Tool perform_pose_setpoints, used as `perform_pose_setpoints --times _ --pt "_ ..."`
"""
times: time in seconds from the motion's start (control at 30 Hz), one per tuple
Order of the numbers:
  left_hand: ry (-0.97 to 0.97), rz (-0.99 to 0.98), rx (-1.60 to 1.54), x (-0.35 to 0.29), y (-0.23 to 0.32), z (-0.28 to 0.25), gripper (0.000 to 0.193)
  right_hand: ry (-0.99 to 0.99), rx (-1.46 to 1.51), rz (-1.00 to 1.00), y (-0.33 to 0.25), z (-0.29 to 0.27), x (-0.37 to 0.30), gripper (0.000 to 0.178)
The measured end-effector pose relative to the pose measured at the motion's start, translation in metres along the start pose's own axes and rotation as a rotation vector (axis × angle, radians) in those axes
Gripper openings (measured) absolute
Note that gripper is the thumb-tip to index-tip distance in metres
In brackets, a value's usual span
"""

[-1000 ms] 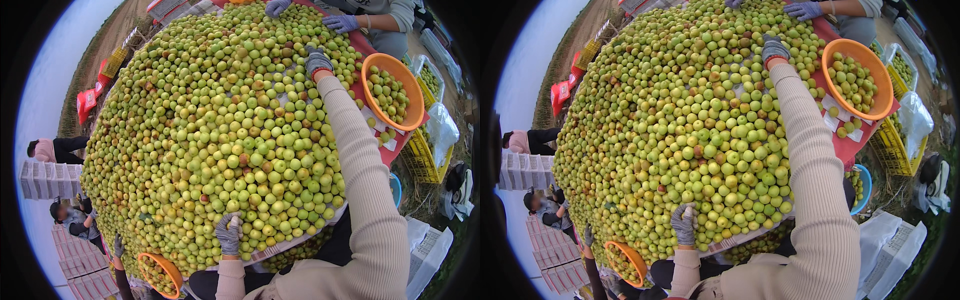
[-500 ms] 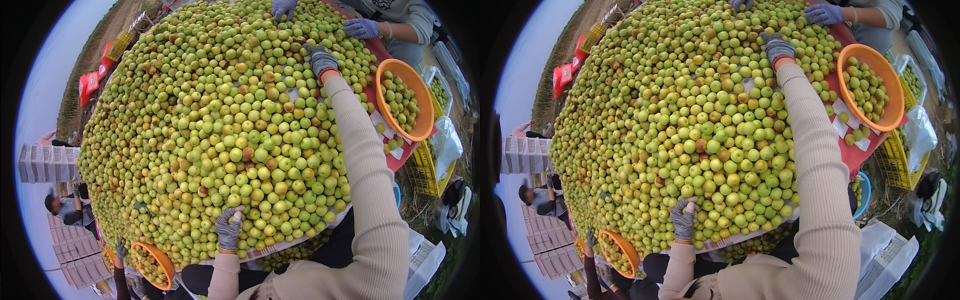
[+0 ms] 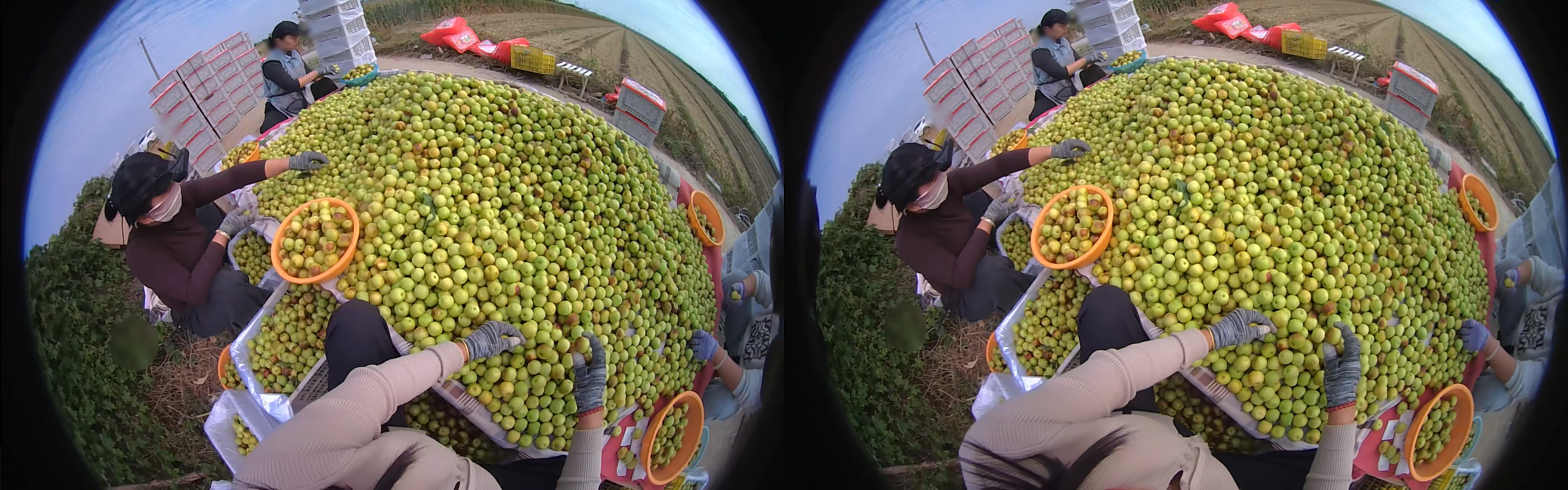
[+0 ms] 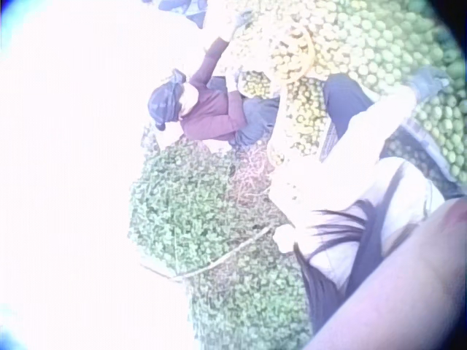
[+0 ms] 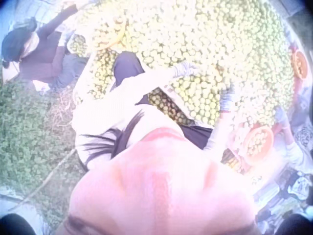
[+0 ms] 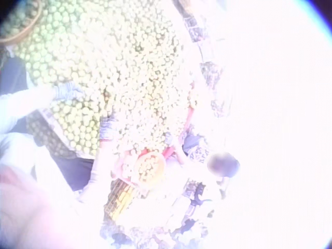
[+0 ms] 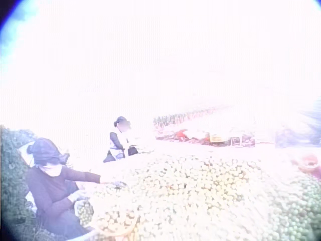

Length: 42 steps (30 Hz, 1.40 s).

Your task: The person sits cross-legged and sorts green plums by hand from a large pile into a white crate. They repeatedly pick plums, inspect them, and place them into the crate, occasionally using an orange basket to transfer fruit.

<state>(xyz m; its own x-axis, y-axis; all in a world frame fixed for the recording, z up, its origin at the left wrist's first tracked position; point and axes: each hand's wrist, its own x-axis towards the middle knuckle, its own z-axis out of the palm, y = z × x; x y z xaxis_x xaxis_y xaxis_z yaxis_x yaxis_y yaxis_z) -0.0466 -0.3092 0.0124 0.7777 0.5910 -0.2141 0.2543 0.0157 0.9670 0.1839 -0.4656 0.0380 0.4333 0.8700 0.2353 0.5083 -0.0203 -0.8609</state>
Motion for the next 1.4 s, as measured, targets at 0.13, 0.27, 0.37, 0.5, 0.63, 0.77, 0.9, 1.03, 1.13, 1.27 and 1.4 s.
perform_pose_setpoints --times 0.13,0.27,0.37,0.5,0.63,0.77,0.9,1.03,1.13,1.27,1.4 --pt "-0.067 0.065 -0.181 -0.04 0.03 -0.012 0.031 -0.134 0.153 0.053 -0.073 0.058 -0.048 0.041" --pt "-0.294 -0.137 -0.481 -0.103 0.034 -0.029 0.055 -0.212 0.145 0.008 -0.119 0.098 -0.077 0.039" --pt "-0.037 -0.113 -0.805 -0.147 0.028 -0.018 0.059 -0.28 -0.255 -0.098 -0.15 0.122 -0.096 0.043" --pt "-0.127 -0.087 -0.733 -0.207 0.016 -0.045 0.052 -0.403 -0.018 -0.102 -0.192 0.152 -0.113 0.049" --pt "-0.149 0.209 -1.112 -0.248 0.002 -0.088 0.051 -0.537 0.453 0.213 -0.207 0.16 -0.122 0.049" --pt "0.274 0.557 -1.329 -0.296 -0.04 -0.163 0.049 -0.571 0.511 0.331 -0.193 0.16 -0.138 0.038" --pt "1.056 0.357 -1.379 -0.361 -0.115 -0.216 0.029 -0.54 0.576 0.564 -0.166 0.148 -0.168 0.036" --pt "1.459 0.066 -1.506 -0.399 -0.185 -0.233 0.031 -0.388 0.818 0.745 -0.134 0.128 -0.199 0.037" --pt "1.504 -0.108 -1.342 -0.404 -0.2 -0.231 0.059 -0.342 0.933 0.832 -0.11 0.11 -0.216 0.028" --pt "1.537 -0.13 -0.551 -0.387 -0.155 -0.227 0.051 -0.248 1.248 0.852 -0.082 0.088 -0.227 0.033" --pt "1.364 0.304 0.093 -0.329 -0.073 -0.211 0.032 -0.15 1.395 0.798 -0.067 0.065 -0.225 0.04"
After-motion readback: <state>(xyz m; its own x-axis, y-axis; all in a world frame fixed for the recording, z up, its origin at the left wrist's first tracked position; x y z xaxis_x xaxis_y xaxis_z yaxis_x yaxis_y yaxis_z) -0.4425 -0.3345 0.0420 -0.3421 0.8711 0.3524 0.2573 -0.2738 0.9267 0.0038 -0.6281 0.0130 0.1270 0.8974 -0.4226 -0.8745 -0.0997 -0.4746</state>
